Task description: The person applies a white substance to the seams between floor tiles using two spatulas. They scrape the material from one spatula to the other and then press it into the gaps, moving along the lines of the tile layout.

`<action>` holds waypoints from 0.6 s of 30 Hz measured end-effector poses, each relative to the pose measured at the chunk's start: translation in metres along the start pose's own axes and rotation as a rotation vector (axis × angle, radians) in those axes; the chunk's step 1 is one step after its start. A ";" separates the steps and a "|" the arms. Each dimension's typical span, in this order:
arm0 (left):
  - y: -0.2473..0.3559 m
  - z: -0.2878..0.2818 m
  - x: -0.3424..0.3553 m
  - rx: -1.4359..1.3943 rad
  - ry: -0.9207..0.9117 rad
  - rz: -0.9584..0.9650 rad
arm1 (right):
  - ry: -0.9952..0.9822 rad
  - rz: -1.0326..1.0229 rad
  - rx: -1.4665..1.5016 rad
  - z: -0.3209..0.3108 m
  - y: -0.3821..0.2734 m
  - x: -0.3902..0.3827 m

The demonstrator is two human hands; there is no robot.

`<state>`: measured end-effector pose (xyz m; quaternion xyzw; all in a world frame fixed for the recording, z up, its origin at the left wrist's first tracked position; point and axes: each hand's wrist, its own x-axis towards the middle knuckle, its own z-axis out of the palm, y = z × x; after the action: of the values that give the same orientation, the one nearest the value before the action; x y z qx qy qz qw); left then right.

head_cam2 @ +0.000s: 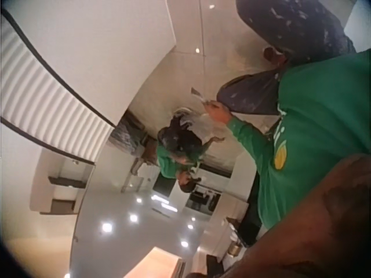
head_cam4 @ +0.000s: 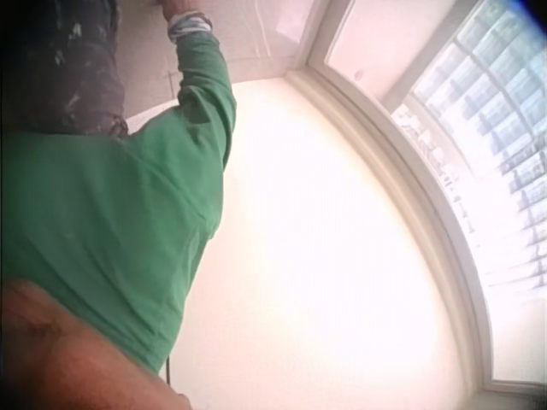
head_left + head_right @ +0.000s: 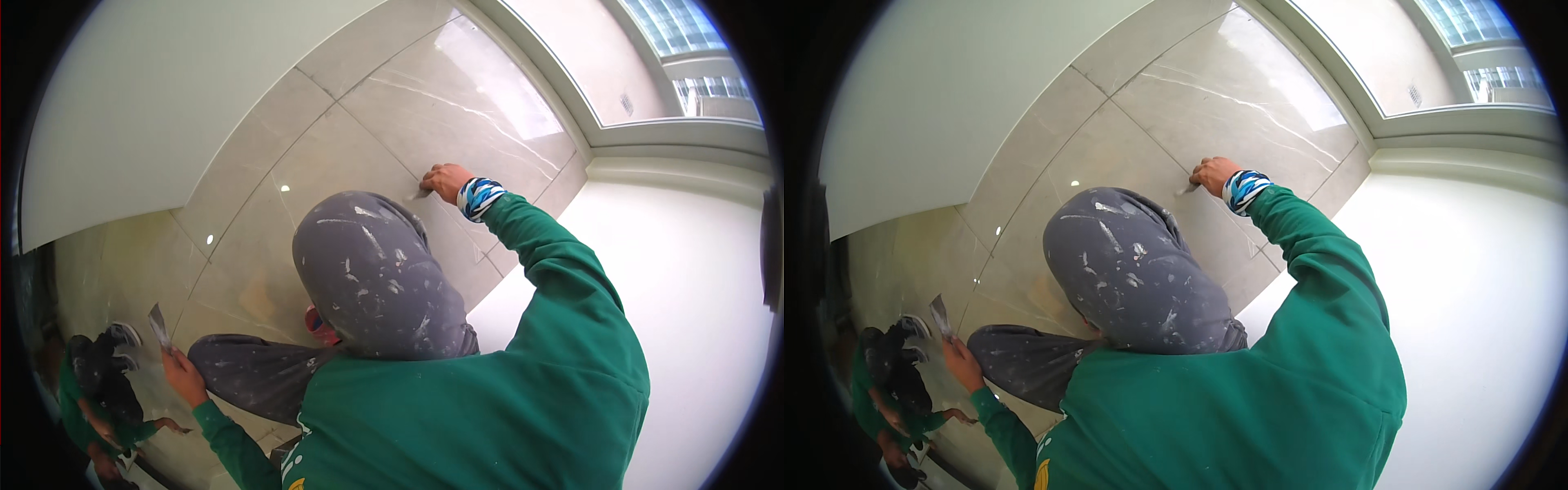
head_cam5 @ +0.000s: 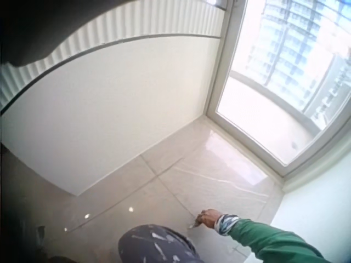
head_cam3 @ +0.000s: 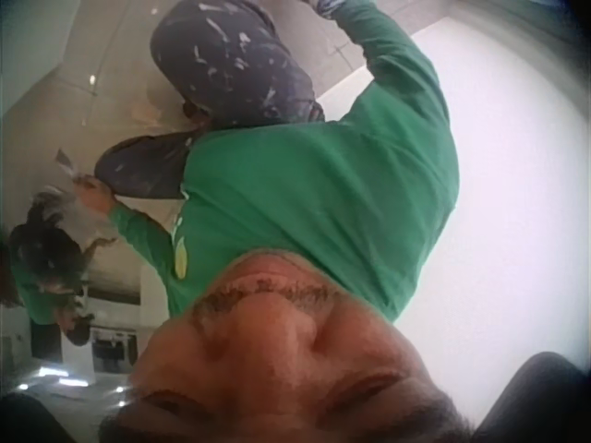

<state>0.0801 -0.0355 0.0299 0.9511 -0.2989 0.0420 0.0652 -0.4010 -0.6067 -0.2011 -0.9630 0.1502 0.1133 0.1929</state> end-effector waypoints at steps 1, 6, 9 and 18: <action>0.001 0.001 0.003 -0.040 0.006 0.000 | 0.015 0.005 0.031 -0.002 0.002 0.003; 0.005 -0.003 0.002 0.026 0.021 -0.015 | 0.129 -0.035 0.093 -0.037 0.014 0.094; 0.004 -0.003 -0.003 0.052 0.028 -0.011 | 0.125 -0.053 -0.003 -0.061 0.012 0.168; 0.016 -0.011 -0.003 0.074 0.043 0.090 | -0.010 -0.062 -0.172 -0.043 -0.006 0.149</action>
<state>0.0680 -0.0455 0.0422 0.9373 -0.3384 0.0762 0.0341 -0.2539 -0.6549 -0.2017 -0.9796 0.1093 0.1245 0.1138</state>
